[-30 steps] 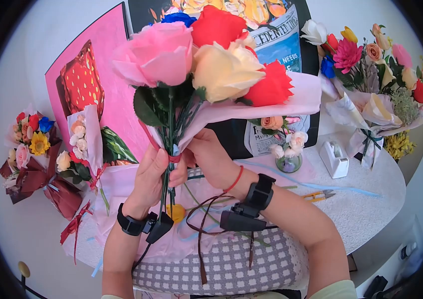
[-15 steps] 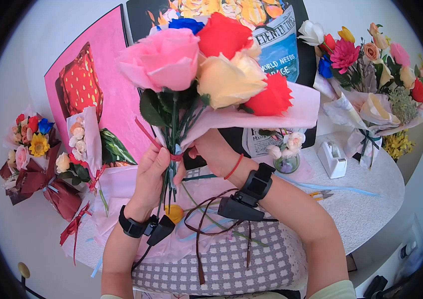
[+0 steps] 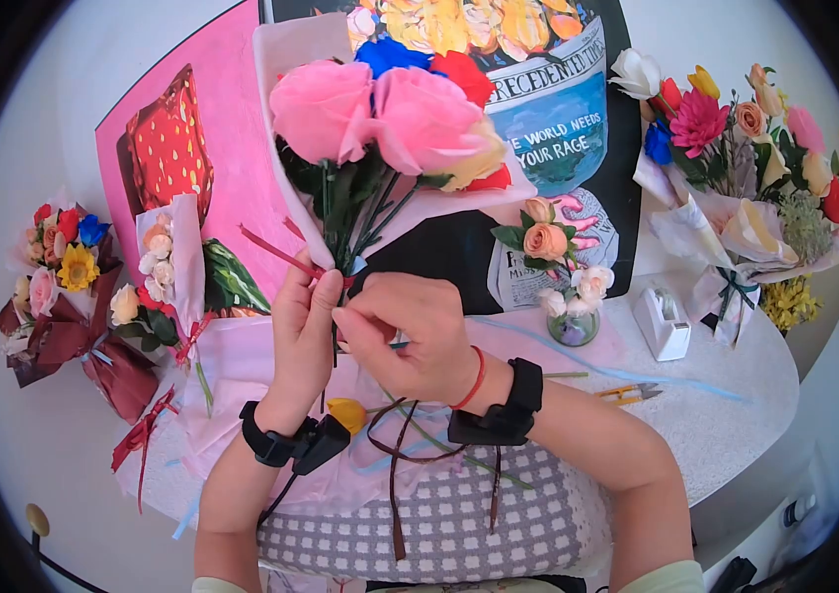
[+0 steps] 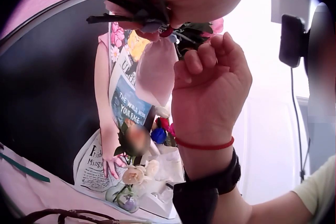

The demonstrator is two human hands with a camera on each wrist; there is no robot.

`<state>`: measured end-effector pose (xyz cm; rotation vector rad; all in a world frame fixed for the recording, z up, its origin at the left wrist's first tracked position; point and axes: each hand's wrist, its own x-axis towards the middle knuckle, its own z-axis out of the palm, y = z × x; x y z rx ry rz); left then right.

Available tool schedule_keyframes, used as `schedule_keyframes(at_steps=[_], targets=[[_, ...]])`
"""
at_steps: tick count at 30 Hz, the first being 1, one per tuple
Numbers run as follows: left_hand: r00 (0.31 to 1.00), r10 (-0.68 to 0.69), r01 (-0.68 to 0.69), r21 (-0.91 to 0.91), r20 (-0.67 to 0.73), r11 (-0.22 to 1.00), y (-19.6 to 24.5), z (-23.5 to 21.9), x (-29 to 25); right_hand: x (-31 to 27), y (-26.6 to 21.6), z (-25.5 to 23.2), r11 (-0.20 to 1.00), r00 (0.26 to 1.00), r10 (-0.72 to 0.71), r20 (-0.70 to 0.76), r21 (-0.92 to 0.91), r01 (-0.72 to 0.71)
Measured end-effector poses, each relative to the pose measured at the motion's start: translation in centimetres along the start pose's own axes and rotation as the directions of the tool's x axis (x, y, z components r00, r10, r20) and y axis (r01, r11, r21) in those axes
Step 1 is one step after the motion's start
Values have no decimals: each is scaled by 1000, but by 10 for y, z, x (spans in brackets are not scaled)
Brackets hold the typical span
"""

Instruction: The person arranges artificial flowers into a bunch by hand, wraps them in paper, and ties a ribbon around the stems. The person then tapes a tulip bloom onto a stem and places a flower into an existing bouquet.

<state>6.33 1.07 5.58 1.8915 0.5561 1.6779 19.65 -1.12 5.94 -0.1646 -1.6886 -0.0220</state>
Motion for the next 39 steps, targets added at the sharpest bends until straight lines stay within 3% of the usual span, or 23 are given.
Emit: schedule_keyframes(at_steps=[4, 7, 9, 10, 11, 12, 13, 15, 16, 17, 19, 21, 23, 24, 25, 27, 29, 31, 32, 34, 35, 38, 39], targets=[[998, -53, 52, -30, -40, 998, -1, 4, -1, 3, 7, 5, 997, 998, -55, 3, -60, 55], [998, 52, -53, -30, -35, 998, -4, 1, 2, -1, 9, 6, 993, 998, -54, 27, -103, 56], [1000, 0, 0, -30, -24, 1000, 4, -2, 2, -5, 7, 4, 990, 991, 133, 19, -51, -132], [1000, -13, 11, -75, -23, 997, 3, -4, 3, -8, 10, 3, 990, 991, 134, 19, -47, -133], [1000, -14, 12, -73, -24, 997, 3, -5, 4, -12, 18, 4, 961, 962, 274, 0, -33, -274], [997, -71, 65, -209, -23, 976, 3, -5, 4, -16, 24, 4, 912, 912, 409, -17, -17, -409], [992, -127, 116, -342, -11, 933, 2, -5, 5, -17, 29, 6, 912, 912, 410, -20, -18, -410], [986, -156, 166, -404, 59, 899, 4, -7, 6, -13, 39, 9, 742, 791, 611, 23, 331, -583], [976, -181, 218, -458, 124, 862, 6, -9, 6, -10, 42, 5, 689, 773, 623, 116, 385, -613], [961, -202, 271, -506, 188, 819, 7, -10, 5, -8, 46, 6, 690, 774, 623, 113, 386, -612], [949, -216, 307, -527, 229, 792, 7, -8, 3, -5, 55, 9, 459, 739, 610, 285, 633, -624], [921, -227, 358, -454, 318, 816, 11, -4, 2, -5, 66, 10, 388, 741, 576, 344, 684, -618], [908, -254, 392, -467, 332, 792, 18, 4, -2, 1, 74, 14, 52, 701, 452, 552, 768, -638], [900, -266, 411, -472, 344, 780, 20, 6, -4, 4, 66, 18, 335, 786, 387, 481, 721, -606], [892, -278, 429, -475, 356, 769, 21, 7, -5, 4, 66, 18, 339, 788, 388, 479, 721, -605], [878, -240, 432, -471, 413, 769, 21, 4, -5, 6, 65, 18, 38, 760, 242, 603, 777, -629], [857, -208, 439, -459, 471, 773, 24, 3, -6, 11, 61, 15, 56, 728, 254, 637, 742, -668], [854, -213, 448, -462, 475, 766, 30, 4, -7, 10, 64, 13, -81, 743, 316, 590, 797, -598], [850, -216, 456, -464, 481, 759, 31, 4, -8, 8, 65, 14, -84, 741, 318, 591, 796, -599], [848, -178, 453, -508, 500, 733, 31, 3, -9, 5, 67, 15, 77, 810, 311, 497, 836, -543], [845, -136, 449, -549, 517, 705, 30, 3, -9, 4, 67, 17, 77, 810, 312, 497, 836, -543], [849, -107, 440, -581, 518, 684, 26, -3, -7, 1, 59, 19, 160, 760, 517, 393, 828, -537], [848, -107, 441, -581, 518, 684, 26, -4, -6, 7, 50, 17, 288, 778, 557, 292, 811, -510]])
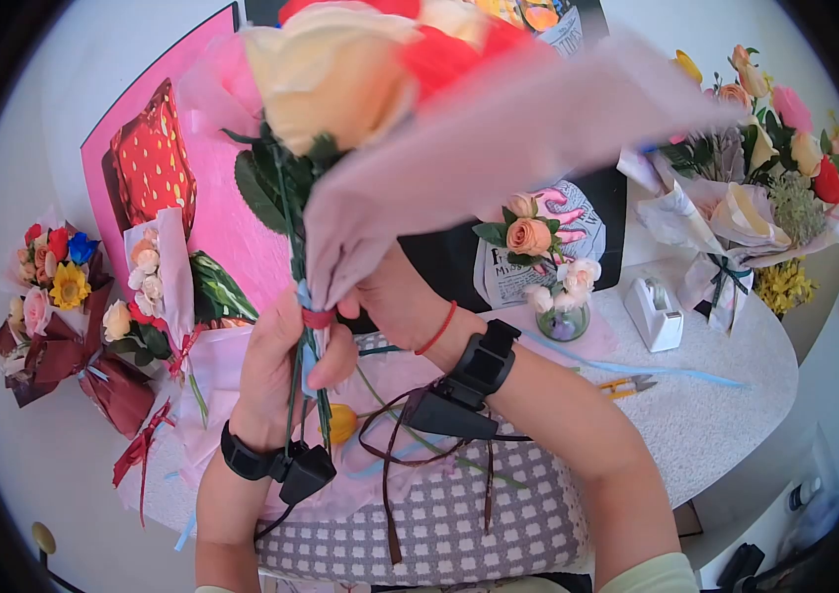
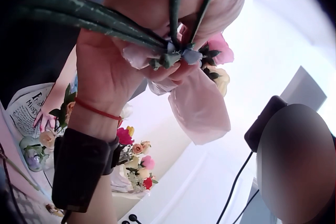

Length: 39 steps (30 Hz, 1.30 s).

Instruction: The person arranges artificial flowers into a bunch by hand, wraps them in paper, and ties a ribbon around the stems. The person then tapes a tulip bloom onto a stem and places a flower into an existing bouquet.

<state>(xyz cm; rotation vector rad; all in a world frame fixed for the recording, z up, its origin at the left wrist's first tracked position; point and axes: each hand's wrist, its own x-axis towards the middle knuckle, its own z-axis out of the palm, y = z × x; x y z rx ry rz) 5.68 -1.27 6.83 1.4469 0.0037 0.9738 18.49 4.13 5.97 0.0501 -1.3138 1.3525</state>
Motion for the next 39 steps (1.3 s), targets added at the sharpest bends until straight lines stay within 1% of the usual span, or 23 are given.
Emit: schedule_keyframes(at_steps=[2, 3, 4, 7, 8, 9, 10, 12, 13, 14, 16, 17, 20, 22, 24, 25, 26, 28, 30, 32, 35, 38, 39], targets=[[998, 17, -18, -9, -64, 1000, 3, -1, 1, -6, -6, 10, 938, 980, -169, -104, -323, 127], [995, 23, -23, 8, -98, 1000, 3, 0, 1, -8, -17, 20, 963, 973, -95, -210, -266, 37], [995, 24, -24, 8, -98, 1000, 3, -3, 1, -9, -17, 19, 963, 973, -95, -209, -266, 37], [999, -7, 9, 25, -54, 1000, 0, -14, 1, -9, -17, 22, 930, 945, -204, -257, -351, 105], [996, 16, -24, -92, -87, 995, -1, -16, 2, -10, -16, 20, 931, 943, -205, -261, -350, 105], [992, 34, -59, -206, -123, 977, -2, -18, 2, -13, -13, 17, 885, 933, -249, -260, -453, 110], [992, 30, -54, -205, -121, 977, -2, -20, 3, -16, -12, 17, 828, 922, -292, -254, -550, 111], [992, 51, -86, -327, -114, 941, -1, -23, 4, -20, -11, 20, 820, 911, -329, -247, -553, 146], [975, 45, -113, -310, -218, 944, 1, -14, 4, -20, -12, 21, 786, 892, -400, -212, -579, 215], [976, 41, -109, -310, -216, 944, 3, -12, 4, -20, -13, 21, 747, 866, -468, -176, -602, 281], [993, 116, -121, -279, -35, 953, 6, -12, 3, -19, -10, 18, 703, 843, -522, -133, -627, 336], [991, 111, -127, -287, -73, 950, 8, -8, 4, -19, -9, 17, 655, 817, -570, -86, -648, 389], [986, 112, -149, -349, -124, 925, 10, -6, 4, -21, -12, 24, 718, 857, -515, -38, -564, 407], [988, 113, -141, -307, -106, 941, 10, -7, 4, -22, -19, 27, 773, 880, -472, -52, -504, 385], [981, 105, -132, -160, -166, 978, 11, -2, 4, -23, -23, 28, 823, 904, -424, -58, -440, 358], [993, 93, -100, -100, -77, 990, 10, -9, 3, -23, -24, 27, 872, 922, -382, -63, -354, 337], [992, 96, -104, -101, -80, 989, 10, -8, 4, -23, -25, 27, 913, 939, -338, -64, -265, 311], [976, 96, -88, 52, -193, 995, 9, -3, 4, -22, -22, 25, 911, 939, -337, -74, -278, 305], [985, 88, -82, 45, -147, 996, 6, -10, 4, -22, -19, 22, 918, 937, -330, -112, -270, 291], [956, 135, -115, 91, -259, 989, 3, -8, 5, -22, -18, 26, 934, 936, -313, -161, -231, 273], [938, 136, -111, 98, -319, 989, 2, -7, 6, -23, -21, 30, 974, 936, -214, -279, -137, 182], [933, 101, -86, 60, -345, 995, 3, -9, 4, -24, -15, 23, 993, 954, -84, -288, 50, 103], [916, 97, -74, 75, -390, 994, 2, -8, 5, -24, -13, 21, 994, 955, -80, -284, 50, 98]])
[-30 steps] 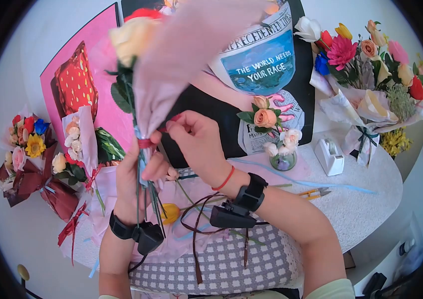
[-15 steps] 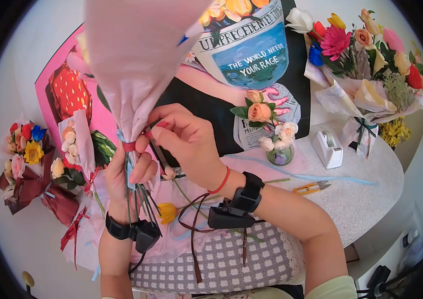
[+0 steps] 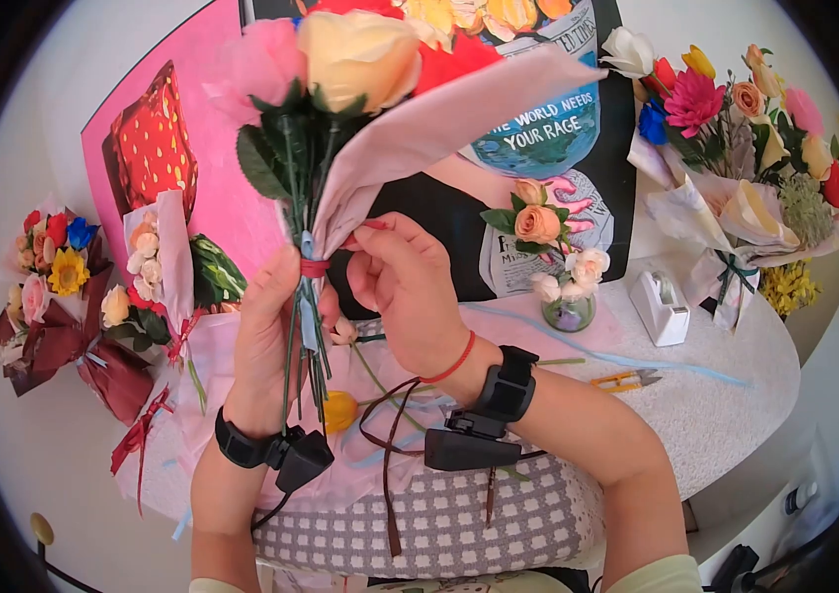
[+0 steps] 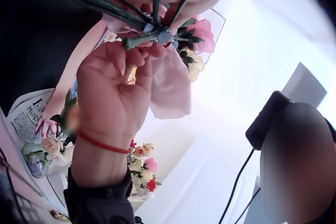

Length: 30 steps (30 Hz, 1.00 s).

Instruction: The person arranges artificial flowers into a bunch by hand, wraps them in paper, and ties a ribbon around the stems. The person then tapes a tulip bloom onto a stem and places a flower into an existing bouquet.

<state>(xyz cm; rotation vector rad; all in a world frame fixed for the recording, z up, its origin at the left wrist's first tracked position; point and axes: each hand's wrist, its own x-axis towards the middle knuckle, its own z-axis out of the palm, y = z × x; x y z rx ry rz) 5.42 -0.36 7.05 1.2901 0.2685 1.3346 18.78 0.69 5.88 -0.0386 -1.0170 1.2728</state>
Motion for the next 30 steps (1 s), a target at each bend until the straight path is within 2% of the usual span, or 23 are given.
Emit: schedule_keyframes(at_steps=[3, 5, 6, 8, 9, 10, 11, 12, 13, 15, 16, 18, 20, 21, 22, 23, 24, 25, 26, 27, 29, 30], targets=[[996, 10, -10, 5, -85, 1000, -2, 3, 1, -1, 3, 1, 997, 999, 35, 20, 64, -37], [988, 36, -38, -12, -152, 999, -2, 2, 1, -2, 3, 8, 998, 995, 8, -99, 56, -2], [990, 39, -43, -24, -138, 999, -2, -1, 2, -2, 3, 8, 999, 996, 13, -88, 54, -8], [982, 81, -85, -12, -169, 996, -3, 3, 1, -3, 3, 6, 979, 996, -84, -19, -190, 79], [975, 112, -114, 2, -194, 993, -4, 5, 1, -3, 7, 6, 979, 997, -80, -11, -191, 76], [975, 110, -113, -1, -191, 994, -3, 6, 1, -3, 12, 6, 886, 955, -284, 85, -358, 295], [974, 115, -118, -2, -196, 993, -5, 5, 2, -2, 16, 6, 721, 866, -453, 212, -485, 495], [967, 135, -136, 11, -217, 991, -9, 3, 2, -1, 13, 2, 594, 832, -469, 297, -591, 546], [960, 153, -151, 26, -236, 988, -11, 2, 2, -1, 9, 0, 597, 834, -465, 298, -590, 544], [964, 137, -132, 35, -226, 991, -12, 2, 2, -1, 0, 1, 327, 823, -408, 396, -778, 536], [968, 100, -98, 22, -231, 995, -14, 2, 2, 0, -5, 1, 329, 826, -405, 393, -780, 532], [968, 57, -58, 5, -245, 998, -18, -2, 2, 3, -13, 0, 169, 826, -325, 460, -831, 529], [975, -21, 42, 92, -223, 995, -20, -9, 0, 2, -13, 0, 213, 849, -307, 430, -838, 502], [973, -23, 45, 91, -228, 995, -21, -8, -2, 1, -14, 0, 249, 865, -295, 405, -842, 479], [961, -11, 46, 121, -277, 992, -22, -6, -5, -3, -14, 3, 321, 913, -236, 333, -860, 397], [946, 3, 49, 152, -325, 987, -24, -3, -7, -5, -10, 2, 324, 914, -234, 331, -860, 394], [945, 0, 52, 152, -327, 987, -24, 1, -10, -7, -4, 2, 384, 920, -249, 302, -841, 380], [934, 21, 8, 78, -358, 997, -23, 8, -12, -9, 1, 2, 443, 926, -262, 273, -818, 366], [920, 40, -41, 5, -390, 999, -23, 12, -15, -11, 3, 3, 446, 927, -259, 273, -817, 365], [918, 41, -42, 6, -394, 999, -26, 11, -16, -12, 5, 4, 468, 933, -251, 258, -811, 350], [897, 201, -160, 134, -393, 978, -32, 8, -17, -16, 11, 7, 495, 940, -238, 246, -802, 335], [895, 203, -161, 136, -398, 978, -31, 10, -18, -18, 15, 10, 586, 968, -209, 138, -774, 237]])
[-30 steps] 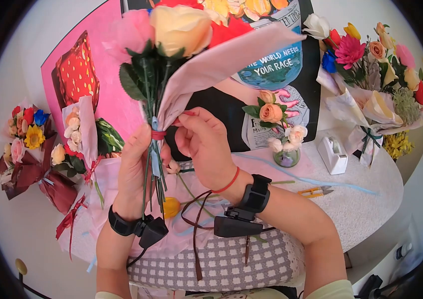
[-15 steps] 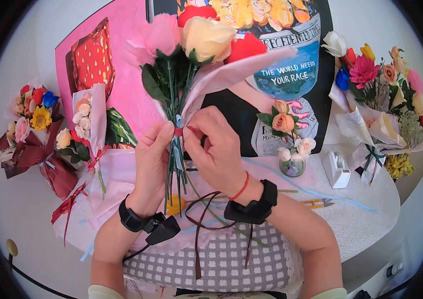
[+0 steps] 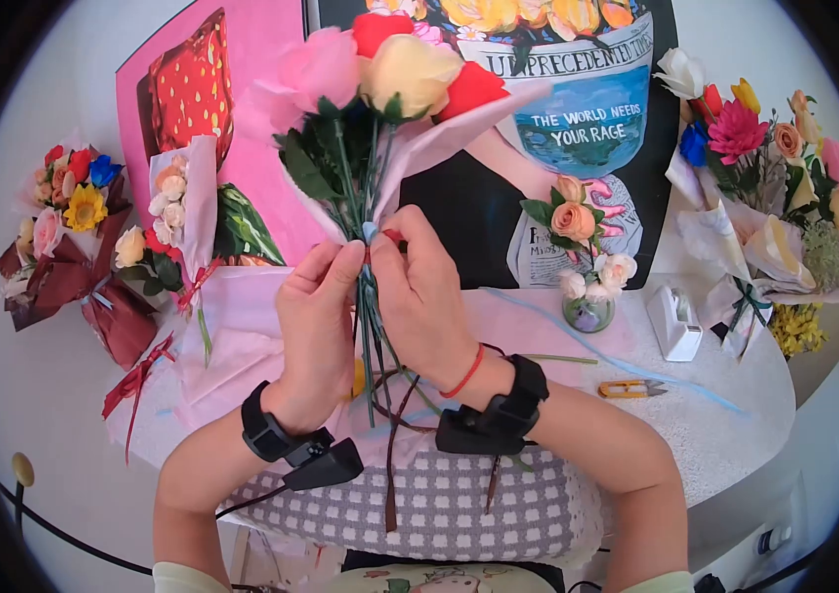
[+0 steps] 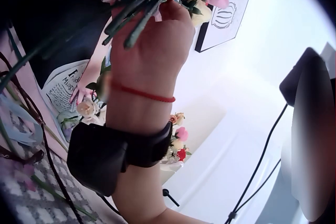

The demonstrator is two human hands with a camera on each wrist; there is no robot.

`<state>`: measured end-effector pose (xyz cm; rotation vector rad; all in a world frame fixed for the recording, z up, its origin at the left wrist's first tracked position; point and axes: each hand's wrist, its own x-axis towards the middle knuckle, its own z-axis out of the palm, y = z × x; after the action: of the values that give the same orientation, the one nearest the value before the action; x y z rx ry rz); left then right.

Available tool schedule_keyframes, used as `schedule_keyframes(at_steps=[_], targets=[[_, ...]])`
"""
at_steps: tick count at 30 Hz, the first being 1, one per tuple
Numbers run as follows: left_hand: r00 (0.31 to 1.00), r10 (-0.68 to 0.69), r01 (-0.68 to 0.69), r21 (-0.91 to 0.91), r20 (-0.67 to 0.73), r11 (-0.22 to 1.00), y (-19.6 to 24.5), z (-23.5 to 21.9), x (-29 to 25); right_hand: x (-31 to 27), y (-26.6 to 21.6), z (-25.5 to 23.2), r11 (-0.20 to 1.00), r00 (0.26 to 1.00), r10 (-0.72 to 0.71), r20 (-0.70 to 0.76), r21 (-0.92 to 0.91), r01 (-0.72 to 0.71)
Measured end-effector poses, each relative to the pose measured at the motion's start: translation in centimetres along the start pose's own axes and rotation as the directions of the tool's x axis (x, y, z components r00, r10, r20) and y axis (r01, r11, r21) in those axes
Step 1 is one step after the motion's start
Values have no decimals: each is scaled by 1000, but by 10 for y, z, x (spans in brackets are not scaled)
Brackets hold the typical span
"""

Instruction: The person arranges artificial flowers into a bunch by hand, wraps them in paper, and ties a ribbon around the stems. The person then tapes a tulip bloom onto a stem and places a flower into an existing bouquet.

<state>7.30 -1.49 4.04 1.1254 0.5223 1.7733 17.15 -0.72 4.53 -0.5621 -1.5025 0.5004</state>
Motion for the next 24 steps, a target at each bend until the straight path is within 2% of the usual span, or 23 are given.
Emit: schedule_keyframes(at_steps=[1, 3, 5, 6, 10, 13, 15, 16, 17, 19, 20, 21, 23, 24], targets=[[1000, 24, -24, 3, 16, 1000, 2, 1, -2, -2, 0, 3, 991, 993, 111, -34, 83, -108], [999, 43, -43, 7, 27, 999, 3, 1, -5, -3, 1, 4, 993, 995, 96, -28, 74, -93], [996, 39, -52, 168, 79, 984, 2, -2, -7, 0, 7, 4, 999, 995, -21, -100, 32, 24], [998, 30, -41, 189, 59, 981, 0, -3, -7, 0, 13, 4, 998, 993, -40, -109, 39, 44], [996, -49, 30, 241, 70, 970, 1, -10, -7, -4, 21, 2, 1000, 996, 4, -93, -8, -5], [992, -107, 80, 327, 66, 942, 4, -18, -13, -12, 22, -4, 996, 1000, 27, 5, -84, -26], [959, -282, 263, 415, -15, 871, 10, -23, -25, -20, 15, -9, 980, 976, 185, 113, -89, -175], [949, -315, 295, 366, -7, 883, 9, -26, -33, -26, 6, -10, 976, 966, 213, 148, -68, -205], [955, -294, 252, 413, 40, 875, 9, -33, -39, -31, -2, -13, 974, 963, 226, 150, -65, -219], [937, -336, 275, 388, 97, 880, 15, -36, -53, -42, -11, -19, 925, 882, 380, 277, -92, -369], [934, -347, 288, 388, 90, 876, 16, -38, -58, -48, -7, -20, 949, 904, 314, 290, -64, -309], [907, -407, 327, 430, 107, 841, 17, -41, -61, -52, -6, -22, 945, 900, 325, 290, -64, -321], [875, -470, 367, 470, 119, 803, 17, -48, -63, -58, -4, -29, 857, 784, 513, 350, -160, -490], [836, -531, 385, 541, 140, 748, 15, -52, -61, -62, 0, -30, 855, 782, 514, 352, -138, -500]])
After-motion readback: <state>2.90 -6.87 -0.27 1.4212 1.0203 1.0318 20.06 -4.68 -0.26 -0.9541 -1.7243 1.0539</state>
